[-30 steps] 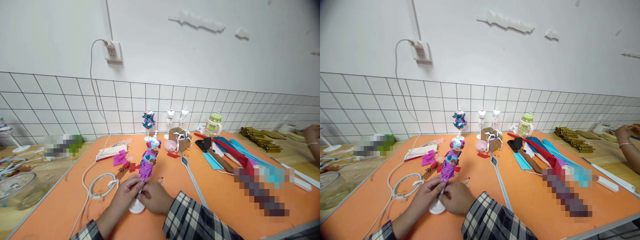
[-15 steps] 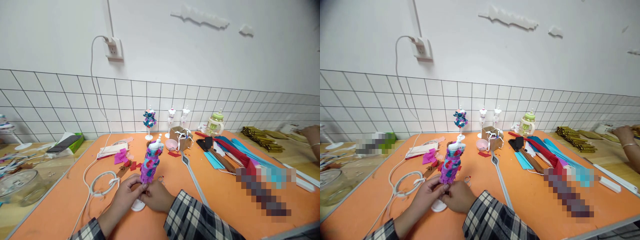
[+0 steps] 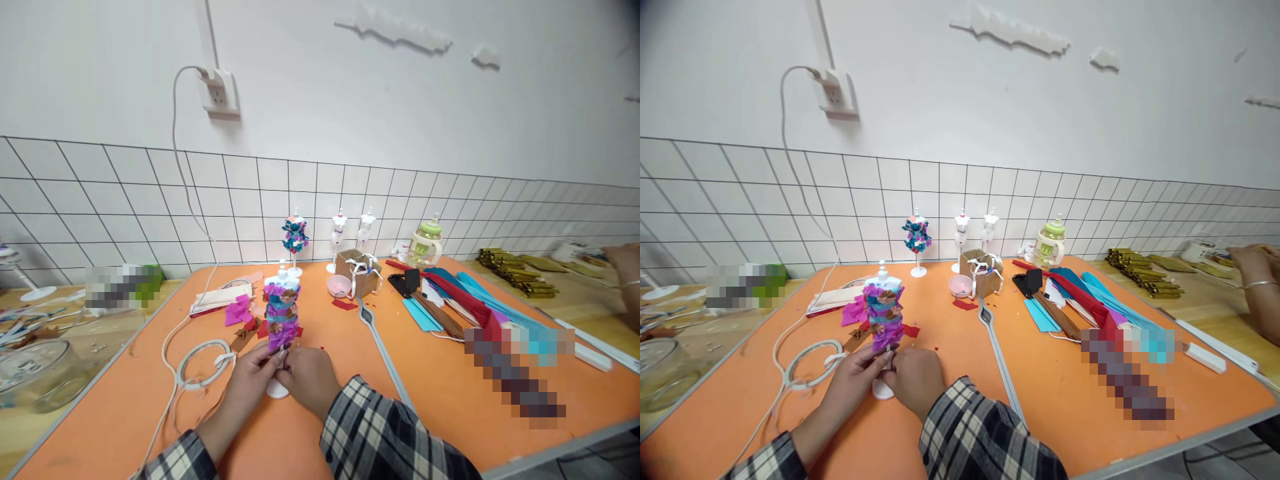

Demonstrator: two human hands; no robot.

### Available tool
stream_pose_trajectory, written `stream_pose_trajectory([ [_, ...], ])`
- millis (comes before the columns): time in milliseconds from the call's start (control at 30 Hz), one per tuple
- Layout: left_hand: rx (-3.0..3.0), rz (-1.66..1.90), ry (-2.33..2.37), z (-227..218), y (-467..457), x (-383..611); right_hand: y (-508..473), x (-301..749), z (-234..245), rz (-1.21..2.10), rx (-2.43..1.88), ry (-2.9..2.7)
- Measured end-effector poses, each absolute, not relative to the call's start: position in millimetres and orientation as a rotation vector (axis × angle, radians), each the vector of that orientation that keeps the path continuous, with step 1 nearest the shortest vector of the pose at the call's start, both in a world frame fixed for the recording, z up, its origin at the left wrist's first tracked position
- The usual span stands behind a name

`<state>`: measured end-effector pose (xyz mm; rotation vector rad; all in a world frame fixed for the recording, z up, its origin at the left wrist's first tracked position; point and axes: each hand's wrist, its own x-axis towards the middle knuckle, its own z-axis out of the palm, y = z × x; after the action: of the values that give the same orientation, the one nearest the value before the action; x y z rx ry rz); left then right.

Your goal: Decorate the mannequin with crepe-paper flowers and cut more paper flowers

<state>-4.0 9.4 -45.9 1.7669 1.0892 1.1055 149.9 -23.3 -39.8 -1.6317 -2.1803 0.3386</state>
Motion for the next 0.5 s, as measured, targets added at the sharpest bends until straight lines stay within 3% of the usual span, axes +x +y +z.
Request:
stream_pose_trajectory([
  [200,1.763,1.215,1.221,-51.6,28.9,-5.4,-12.9,192.5,-40.5,0.431,-1.463,-2.356],
  [500,1.838,1.220,1.163,-56.4,41.8,17.3,0.7,226.5,-44.0,0.437,-1.651,-2.297],
])
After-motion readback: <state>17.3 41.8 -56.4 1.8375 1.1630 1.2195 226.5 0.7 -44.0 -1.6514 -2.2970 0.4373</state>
